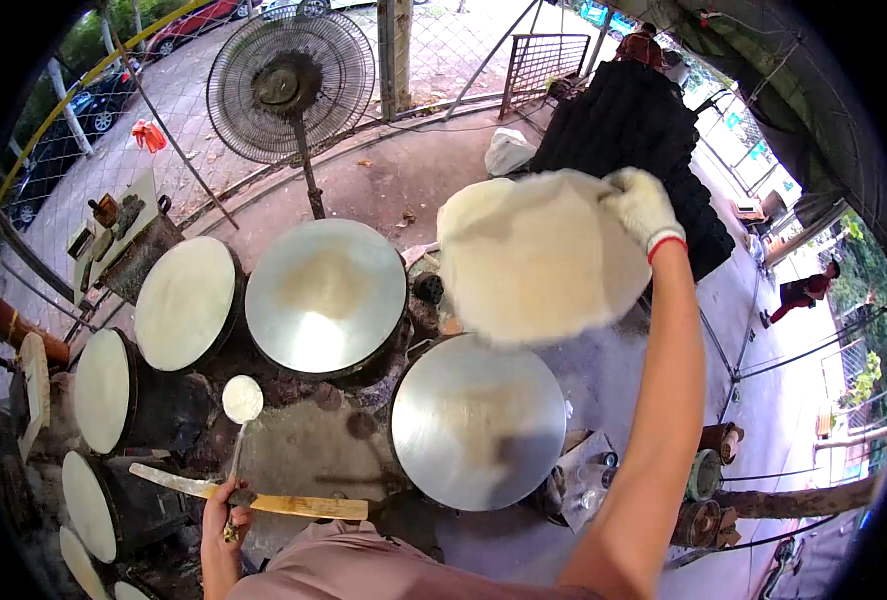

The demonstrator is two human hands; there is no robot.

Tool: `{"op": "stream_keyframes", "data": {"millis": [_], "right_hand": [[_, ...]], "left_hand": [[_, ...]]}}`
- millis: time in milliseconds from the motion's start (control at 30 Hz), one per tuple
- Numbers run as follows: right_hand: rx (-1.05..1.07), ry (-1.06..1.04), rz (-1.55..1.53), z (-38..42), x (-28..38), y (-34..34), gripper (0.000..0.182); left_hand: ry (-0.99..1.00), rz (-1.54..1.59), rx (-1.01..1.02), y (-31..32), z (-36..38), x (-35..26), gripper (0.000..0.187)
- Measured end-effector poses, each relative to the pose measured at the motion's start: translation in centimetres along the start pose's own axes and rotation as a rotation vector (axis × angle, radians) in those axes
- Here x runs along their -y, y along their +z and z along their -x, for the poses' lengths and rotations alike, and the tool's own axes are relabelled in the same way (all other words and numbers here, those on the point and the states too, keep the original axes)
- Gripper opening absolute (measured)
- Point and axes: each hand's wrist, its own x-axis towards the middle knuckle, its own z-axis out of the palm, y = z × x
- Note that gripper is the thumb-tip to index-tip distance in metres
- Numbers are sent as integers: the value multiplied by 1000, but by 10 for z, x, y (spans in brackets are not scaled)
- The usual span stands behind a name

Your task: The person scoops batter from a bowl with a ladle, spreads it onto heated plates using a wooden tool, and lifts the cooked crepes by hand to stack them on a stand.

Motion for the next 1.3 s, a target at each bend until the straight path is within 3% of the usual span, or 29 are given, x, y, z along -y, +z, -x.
{"op": "stream_keyframes", "data": {"millis": [33, 133, 167, 233, 367, 500, 633, 767, 800, 867, 933, 967, 1000, 1033, 1067, 1133, 1167, 1200, 1233, 1300], "right_hand": [[-158, -53, 133, -11, 7, -5, 23], [-321, -204, 110, -11, 18, 8, 13], [-397, -206, 87, -4, 14, 26, 10], [-463, -278, 330, 3, -19, 85, 11], [-293, -45, 425, 30, -82, 238, 20], [-161, 87, 351, 51, -110, 321, 18], [-146, 142, 369, 51, -113, 316, 20], [34, 143, 503, 49, -103, 301, 27], [75, 117, 553, 51, -83, 286, 31], [-44, 55, 427, 61, -25, 264, 30], [-62, -62, 215, 78, 25, 292, 22], [42, -155, -103, 96, 56, 306, 22], [350, -128, -253, 121, 116, 301, 23], [407, -359, -390, 156, 158, 316, 21], [680, -410, -735, 196, 201, 327, 24], [1417, -515, -833, 260, 308, 289, 37], [1648, -548, -882, 296, 350, 275, 40], [1782, -617, -848, 293, 357, 282, 50], [1739, -814, -673, 337, 391, 284, 66], [1661, -1058, -400, 379, 437, 249, 73]], "left_hand": [[5, -1, 1, 2, 1, 1, 22], [23, -11, -35, 12, 2, 2, 22], [31, -10, -33, 15, 2, 3, 22], [37, 16, -63, 19, 0, 5, 23], [41, 69, -80, 18, -1, 3, 23], [106, 4, -173, 24, 3, 0, 19], [124, 36, -186, 24, 3, 2, 18], [125, 102, -214, 24, 3, 3, 21], [124, 86, -151, 17, 1, 5, 20], [137, 70, -124, 8, 6, 7, 19], [154, 105, -96, 8, 13, 10, 18], [170, 136, -31, 0, 14, 14, 17], [192, 153, -32, -11, 20, 17, 16], [214, 163, -26, -23, 26, 19, 16], [237, 196, -19, -39, 31, 23, 16], [282, 246, 16, -75, 39, 34, 16], [314, 245, 37, -96, 43, 40, 16], [319, 236, -57, -69, 38, 42, 16], [330, 241, -152, -91, 59, 43, 15], [402, 219, -182, -115, 66, 60, 15]]}}
